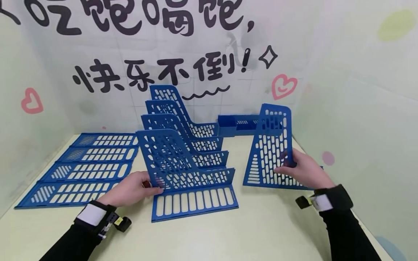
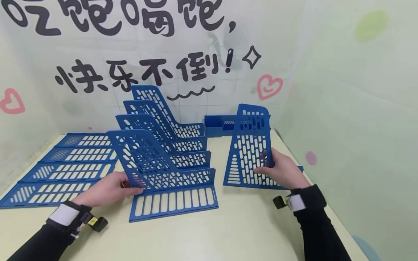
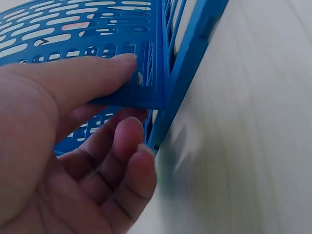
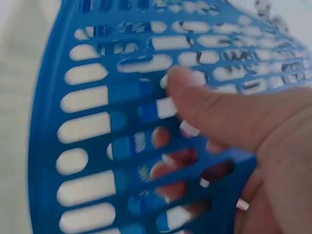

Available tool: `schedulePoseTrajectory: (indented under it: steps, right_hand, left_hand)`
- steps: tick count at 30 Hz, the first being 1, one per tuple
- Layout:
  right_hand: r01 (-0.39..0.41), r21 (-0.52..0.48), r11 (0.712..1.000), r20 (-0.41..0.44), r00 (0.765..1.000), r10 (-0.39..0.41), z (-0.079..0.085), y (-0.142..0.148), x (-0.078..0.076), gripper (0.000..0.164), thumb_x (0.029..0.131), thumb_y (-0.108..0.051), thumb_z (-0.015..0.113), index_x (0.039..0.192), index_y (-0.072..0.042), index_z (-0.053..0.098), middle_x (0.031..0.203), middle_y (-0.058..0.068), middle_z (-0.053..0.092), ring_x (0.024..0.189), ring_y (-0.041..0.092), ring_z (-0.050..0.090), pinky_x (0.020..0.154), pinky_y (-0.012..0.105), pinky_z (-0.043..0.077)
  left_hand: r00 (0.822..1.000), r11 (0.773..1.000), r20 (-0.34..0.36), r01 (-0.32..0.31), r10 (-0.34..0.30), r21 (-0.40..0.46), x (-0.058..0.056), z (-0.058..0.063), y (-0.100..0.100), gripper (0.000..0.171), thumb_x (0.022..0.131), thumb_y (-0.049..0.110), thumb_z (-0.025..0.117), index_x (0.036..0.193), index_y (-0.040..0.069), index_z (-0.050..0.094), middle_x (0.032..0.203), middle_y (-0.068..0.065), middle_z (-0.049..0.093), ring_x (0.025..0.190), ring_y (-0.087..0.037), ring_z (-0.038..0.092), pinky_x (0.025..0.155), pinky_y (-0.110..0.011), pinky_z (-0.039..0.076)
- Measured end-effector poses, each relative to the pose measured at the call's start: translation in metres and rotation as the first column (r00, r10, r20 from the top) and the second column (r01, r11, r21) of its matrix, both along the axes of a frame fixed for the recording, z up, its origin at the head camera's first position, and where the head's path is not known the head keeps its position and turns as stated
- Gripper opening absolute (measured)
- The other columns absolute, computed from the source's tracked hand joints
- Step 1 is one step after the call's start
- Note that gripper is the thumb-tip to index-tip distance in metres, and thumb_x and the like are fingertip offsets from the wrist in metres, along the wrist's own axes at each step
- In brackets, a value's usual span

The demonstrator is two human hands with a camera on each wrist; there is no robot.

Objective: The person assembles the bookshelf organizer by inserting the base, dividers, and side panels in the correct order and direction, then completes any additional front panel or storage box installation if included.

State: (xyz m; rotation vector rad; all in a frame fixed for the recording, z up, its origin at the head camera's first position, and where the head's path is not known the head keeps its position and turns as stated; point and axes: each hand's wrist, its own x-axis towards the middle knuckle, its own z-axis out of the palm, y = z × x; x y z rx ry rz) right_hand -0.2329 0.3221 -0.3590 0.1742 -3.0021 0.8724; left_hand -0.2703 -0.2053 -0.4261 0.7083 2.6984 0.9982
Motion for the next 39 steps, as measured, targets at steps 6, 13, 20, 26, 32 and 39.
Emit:
schedulePoseTrajectory:
  steps: [6, 13, 20, 26, 32, 39]
  right_hand:
    - [-0.178, 0.001, 0.984, -0.048, 0.983, 0.178, -0.002, -0.02, 0.025, 0.023, 0.088, -0.041, 0.079, 0.09, -0.022, 0.065, 0.086, -0.009, 0.069, 0.078, 0.01, 0.06, 0.066, 0.024, 0.05]
    - [-0.205, 0.058, 0.977, -0.071, 0.975, 0.209, -0.013, -0.029, 0.029, 0.021, 0.088, -0.038, 0.08, 0.087, -0.025, 0.063, 0.079, -0.012, 0.063, 0.071, 0.006, 0.054, 0.061, 0.022, 0.043]
    - [-0.193, 0.047, 0.98, -0.09, 0.976, 0.197, -0.016, -0.029, 0.031, 0.02, 0.088, -0.036, 0.08, 0.088, -0.024, 0.064, 0.085, -0.012, 0.069, 0.077, 0.005, 0.059, 0.065, 0.023, 0.047]
    - [-0.225, 0.06, 0.973, -0.05, 0.972, 0.228, -0.017, -0.035, 0.029, 0.017, 0.091, -0.036, 0.077, 0.09, -0.024, 0.065, 0.087, -0.011, 0.068, 0.078, 0.006, 0.058, 0.066, 0.023, 0.048]
    - [-0.368, 0.062, 0.928, -0.025, 0.929, 0.37, -0.017, -0.037, 0.035, 0.009, 0.098, -0.034, 0.068, 0.103, -0.027, 0.072, 0.099, -0.014, 0.073, 0.091, -0.001, 0.065, 0.076, 0.024, 0.056]
    - [-0.501, 0.115, 0.858, -0.115, 0.851, 0.513, -0.029, -0.073, 0.042, 0.021, 0.099, -0.02, 0.069, 0.119, -0.018, 0.074, 0.11, -0.01, 0.077, 0.097, -0.002, 0.068, 0.083, 0.027, 0.059]
  left_hand:
    - [0.999, 0.999, 0.031, 0.037, -0.036, -0.022, 0.0, 0.001, -0.006, 0.01, 0.094, 0.032, 0.074, 0.095, 0.022, 0.077, 0.091, 0.01, 0.075, 0.074, -0.01, 0.059, 0.061, -0.022, 0.043]
    - [0.984, 0.999, 0.171, 0.04, -0.041, 0.01, 0.006, -0.001, -0.013, 0.016, 0.098, 0.029, 0.069, 0.101, 0.014, 0.075, 0.076, 0.001, 0.069, 0.059, -0.015, 0.058, 0.049, -0.022, 0.038]
    - [0.98, 1.0, 0.196, 0.02, -0.021, 0.007, 0.011, -0.003, -0.016, 0.016, 0.099, 0.024, 0.068, 0.107, 0.01, 0.07, 0.074, -0.001, 0.066, 0.06, -0.017, 0.06, 0.051, -0.024, 0.041]
    - [0.985, 1.0, 0.174, 0.003, -0.002, -0.01, 0.015, -0.004, -0.017, 0.013, 0.1, 0.023, 0.067, 0.104, 0.011, 0.068, 0.068, 0.0, 0.064, 0.058, -0.016, 0.058, 0.052, -0.025, 0.044]
    - [0.982, 1.0, 0.185, -0.024, 0.02, 0.021, 0.012, -0.002, -0.009, 0.016, 0.098, 0.017, 0.068, 0.111, 0.006, 0.068, 0.07, -0.001, 0.067, 0.06, -0.017, 0.064, 0.055, -0.03, 0.054]
    - [0.971, 0.997, 0.226, -0.082, 0.079, 0.006, 0.002, -0.001, 0.004, 0.013, 0.097, 0.018, 0.07, 0.102, 0.007, 0.068, 0.069, -0.003, 0.07, 0.058, -0.017, 0.068, 0.057, -0.032, 0.059]
